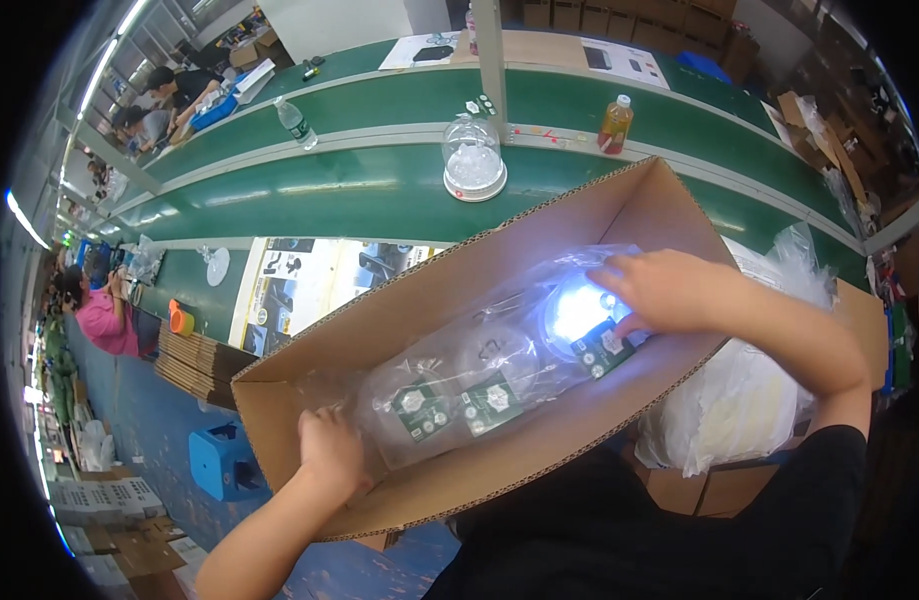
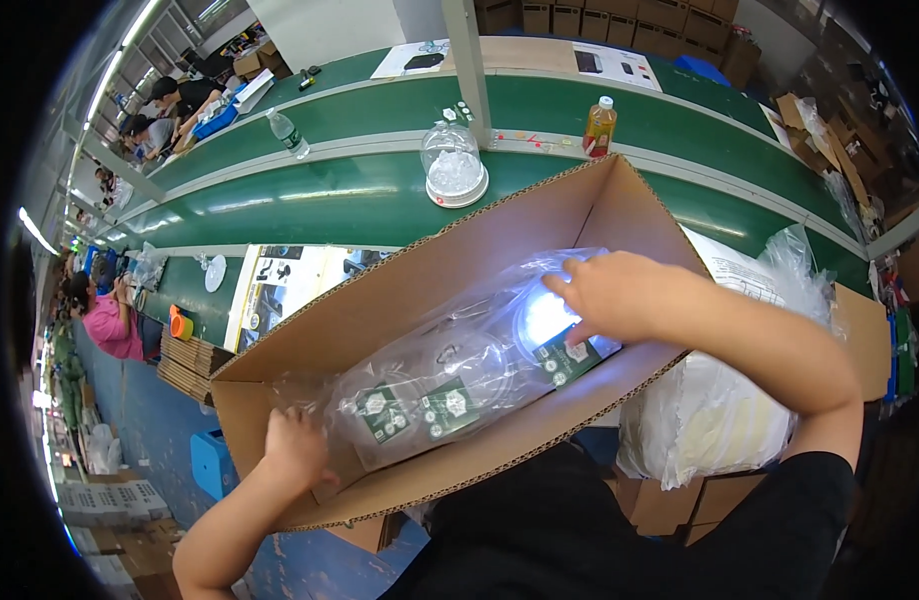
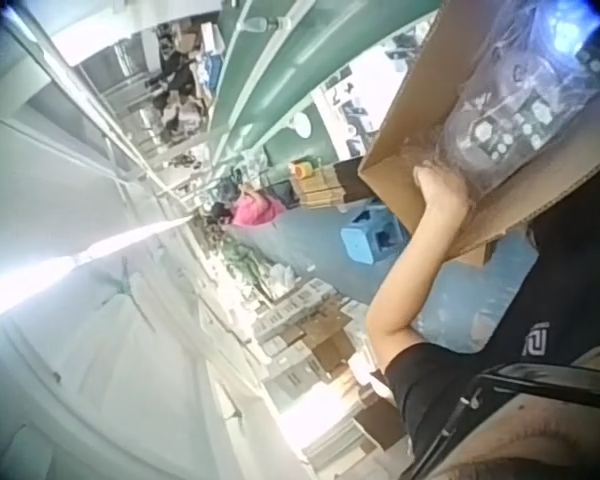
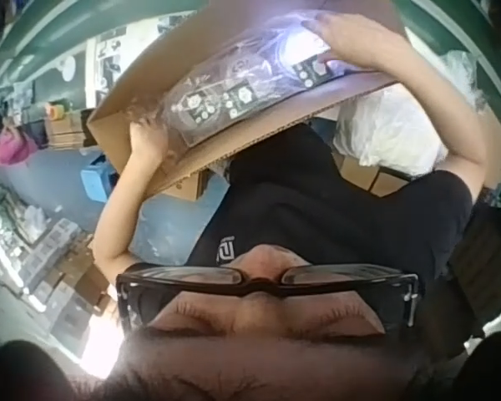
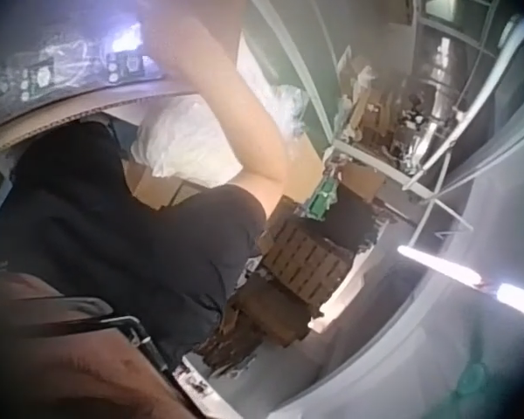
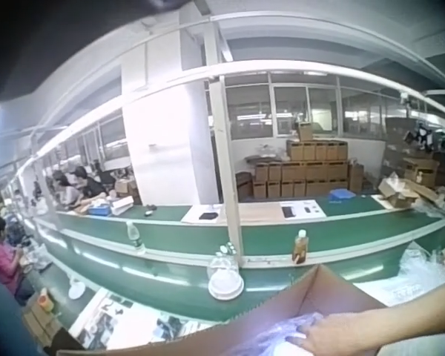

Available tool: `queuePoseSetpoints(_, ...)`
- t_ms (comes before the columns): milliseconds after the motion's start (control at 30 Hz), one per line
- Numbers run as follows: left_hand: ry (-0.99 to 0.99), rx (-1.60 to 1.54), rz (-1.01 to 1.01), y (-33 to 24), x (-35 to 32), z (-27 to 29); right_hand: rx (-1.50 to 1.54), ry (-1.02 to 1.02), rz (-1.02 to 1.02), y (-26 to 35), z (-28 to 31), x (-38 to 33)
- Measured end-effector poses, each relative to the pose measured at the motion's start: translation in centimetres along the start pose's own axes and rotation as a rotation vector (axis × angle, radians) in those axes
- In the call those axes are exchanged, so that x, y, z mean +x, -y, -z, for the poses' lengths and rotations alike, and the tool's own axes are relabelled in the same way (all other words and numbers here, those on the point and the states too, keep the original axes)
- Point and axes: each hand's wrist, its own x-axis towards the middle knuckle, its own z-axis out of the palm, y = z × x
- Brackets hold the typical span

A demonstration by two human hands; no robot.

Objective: Place assembled light fixtures and protective packaging into a cardboard box on an assembly line.

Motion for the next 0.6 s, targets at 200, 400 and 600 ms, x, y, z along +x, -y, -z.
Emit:
queuePoseSetpoints(200,-0.513,-0.36,0.033,2.7,-8.2,-1.1,0.103,-0.536,0.337,10.1,-2.6,-6.1)
queuePoseSetpoints(400,-1.492,-1.144,0.175,2.0,-13.4,-6.9,-0.147,-1.227,0.394,10.9,-4.9,-2.3)
queuePoseSetpoints(600,-1.578,-1.276,0.426,-2.8,-14.6,-17.4,-0.251,-1.413,0.289,6.7,0.0,2.8)
